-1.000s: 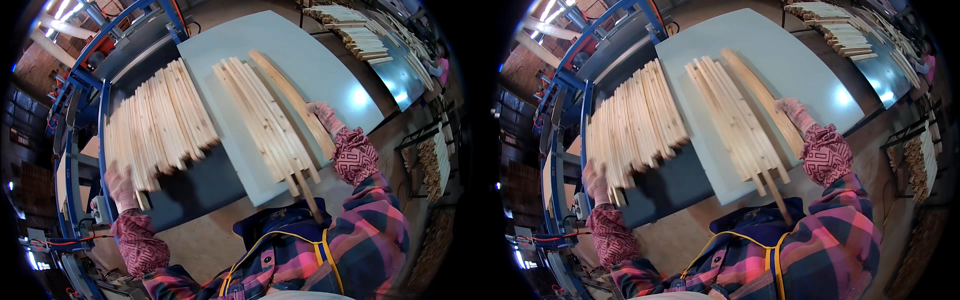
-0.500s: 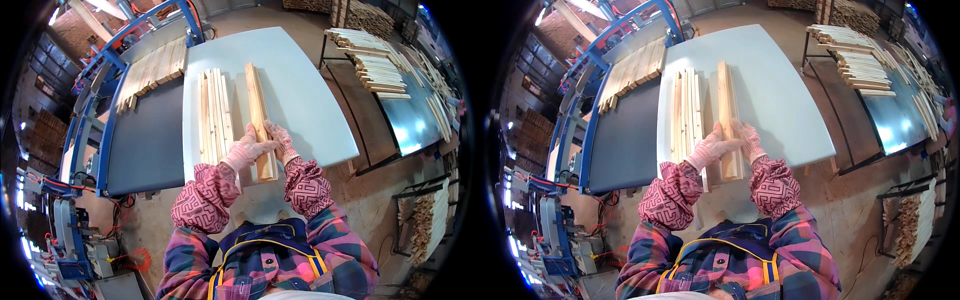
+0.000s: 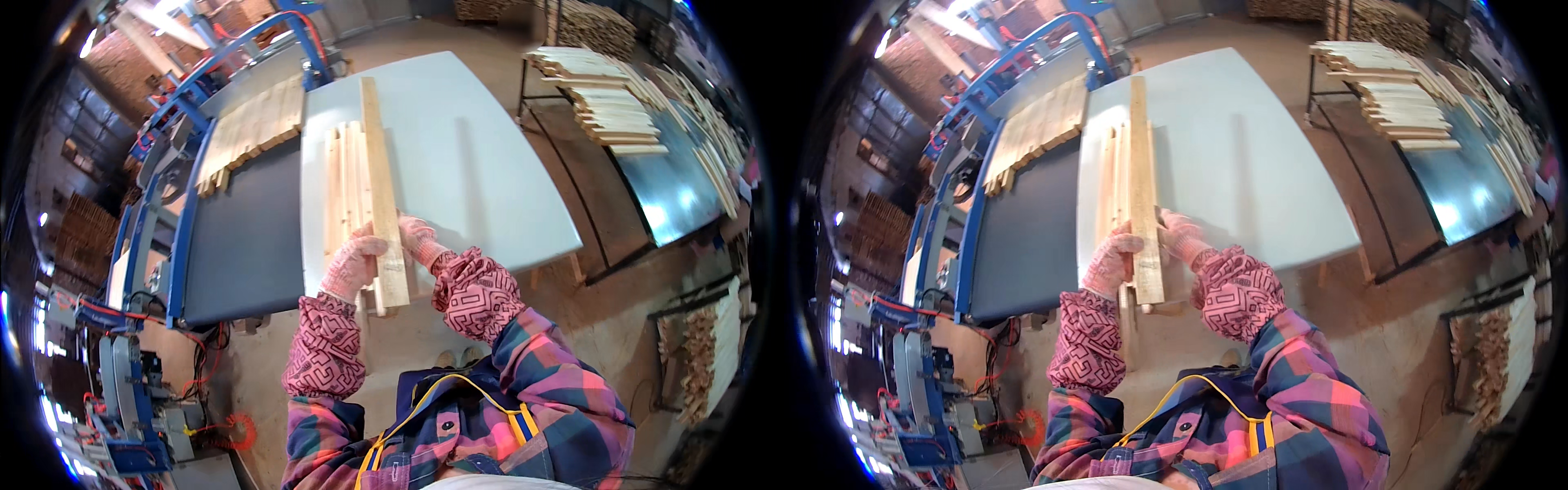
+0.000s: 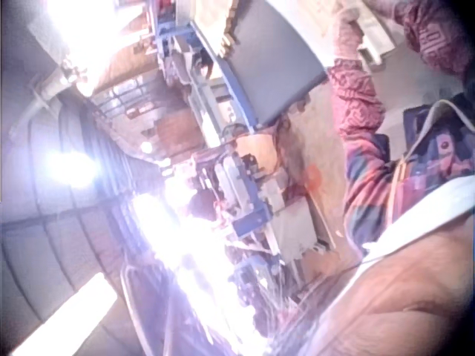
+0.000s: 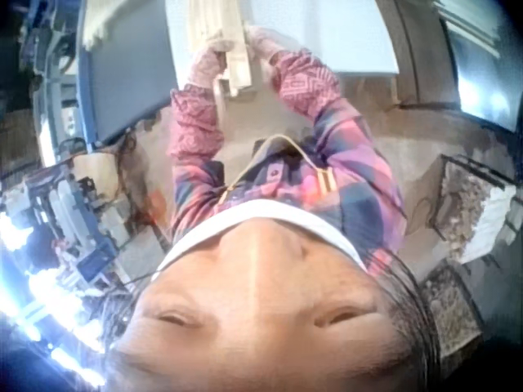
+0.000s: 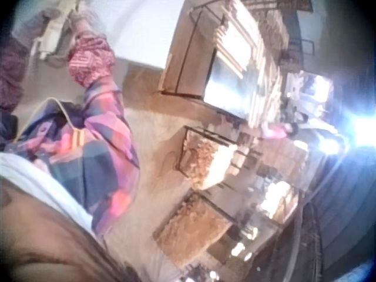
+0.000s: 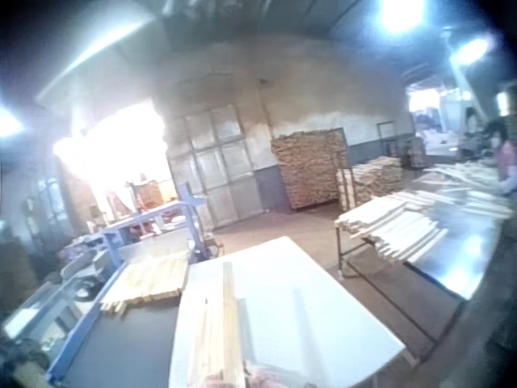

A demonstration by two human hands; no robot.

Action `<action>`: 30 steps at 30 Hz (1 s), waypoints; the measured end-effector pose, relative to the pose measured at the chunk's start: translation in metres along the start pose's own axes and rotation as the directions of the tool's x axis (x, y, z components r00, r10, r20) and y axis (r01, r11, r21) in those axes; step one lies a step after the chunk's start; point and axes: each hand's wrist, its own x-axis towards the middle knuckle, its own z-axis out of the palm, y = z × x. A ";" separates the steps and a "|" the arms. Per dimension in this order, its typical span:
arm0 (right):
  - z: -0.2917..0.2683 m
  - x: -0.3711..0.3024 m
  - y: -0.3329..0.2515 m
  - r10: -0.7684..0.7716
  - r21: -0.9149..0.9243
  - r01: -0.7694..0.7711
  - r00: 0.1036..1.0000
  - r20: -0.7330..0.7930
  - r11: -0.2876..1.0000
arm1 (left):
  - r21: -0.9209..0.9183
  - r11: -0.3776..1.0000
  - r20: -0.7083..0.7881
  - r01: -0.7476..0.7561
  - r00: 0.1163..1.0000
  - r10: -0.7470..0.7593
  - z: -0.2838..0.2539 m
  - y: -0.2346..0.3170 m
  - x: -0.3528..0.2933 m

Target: The person repeatedly picks up stacks of thin wooden planks from a metal table and places them onto a conveyor belt. The person aligns the planks before moving them and continues this cycle throughout the clip.

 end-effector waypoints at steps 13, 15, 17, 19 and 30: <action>-0.320 -0.258 0.084 0.633 0.634 -0.521 0.772 0.063 0.572 | 0.760 0.645 0.413 -0.079 0.825 -0.386 0.270 -0.196 0.114; -0.368 -0.310 0.129 0.642 0.559 -0.469 0.751 -0.156 0.684 | 0.850 0.328 0.509 -0.412 0.801 -0.314 0.309 -0.267 0.132; -0.406 -0.368 0.169 0.705 0.611 -0.437 0.643 -0.300 0.659 | 0.837 0.490 0.479 -0.243 0.758 -0.443 0.338 -0.336 0.138; -0.443 -0.428 0.197 0.885 0.711 -0.572 0.439 -0.156 0.409 | 0.938 0.294 0.339 -0.185 0.672 -0.659 0.366 -0.391 0.139; -0.578 -0.432 0.382 0.906 0.645 -0.640 0.243 -0.347 0.419 | 0.830 0.522 0.540 -0.195 0.513 -0.667 0.606 -0.527 0.240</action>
